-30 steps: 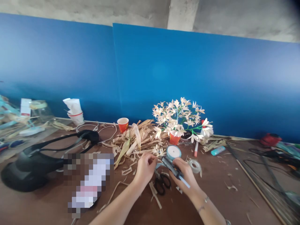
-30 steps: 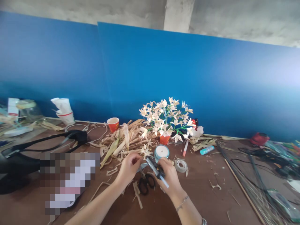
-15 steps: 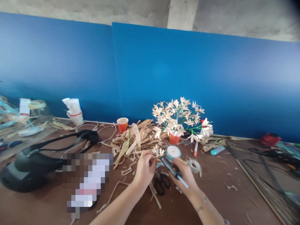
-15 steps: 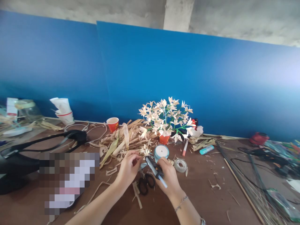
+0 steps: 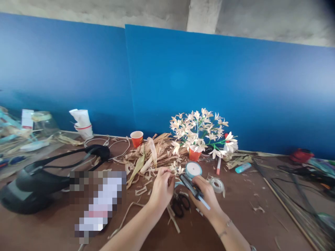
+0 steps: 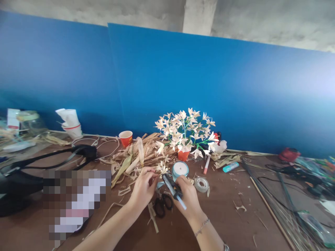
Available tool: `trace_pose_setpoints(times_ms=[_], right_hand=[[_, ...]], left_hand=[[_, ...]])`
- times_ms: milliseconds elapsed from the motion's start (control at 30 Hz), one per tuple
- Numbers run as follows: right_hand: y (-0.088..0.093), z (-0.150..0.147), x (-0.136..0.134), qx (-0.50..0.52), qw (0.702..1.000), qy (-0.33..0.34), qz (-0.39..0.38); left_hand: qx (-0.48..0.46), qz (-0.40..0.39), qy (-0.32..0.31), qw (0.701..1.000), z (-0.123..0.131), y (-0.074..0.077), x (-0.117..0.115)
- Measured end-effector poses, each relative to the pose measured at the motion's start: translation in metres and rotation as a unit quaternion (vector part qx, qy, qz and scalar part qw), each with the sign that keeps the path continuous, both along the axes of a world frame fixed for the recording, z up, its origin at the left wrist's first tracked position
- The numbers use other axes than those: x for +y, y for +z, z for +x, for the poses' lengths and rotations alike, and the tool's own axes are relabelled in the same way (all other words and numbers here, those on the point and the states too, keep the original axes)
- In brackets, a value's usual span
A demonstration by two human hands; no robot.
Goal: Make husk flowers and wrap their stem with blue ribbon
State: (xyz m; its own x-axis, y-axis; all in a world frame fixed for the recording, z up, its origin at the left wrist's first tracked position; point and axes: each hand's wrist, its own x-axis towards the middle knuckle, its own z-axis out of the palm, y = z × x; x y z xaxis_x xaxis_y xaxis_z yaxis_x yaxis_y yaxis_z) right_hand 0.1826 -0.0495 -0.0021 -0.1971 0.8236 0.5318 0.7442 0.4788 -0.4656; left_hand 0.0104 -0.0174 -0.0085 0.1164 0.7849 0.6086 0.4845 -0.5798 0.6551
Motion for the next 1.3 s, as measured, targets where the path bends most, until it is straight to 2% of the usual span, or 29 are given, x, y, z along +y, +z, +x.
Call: trace_pose_setpoints(times_ms=[367,1300], right_hand=[[-0.0012,0.0006,0.0008,-0.014,1.0,-0.002,-0.015],[-0.0002,0.0008,-0.0014,-0.011,1.0,-0.002,-0.007]], left_hand=[[0.028,0.027,0.009,0.999,-0.0004,-0.001,0.0007],[0.05,0.008,0.003,0.999,-0.0004,0.0014,-0.0008]])
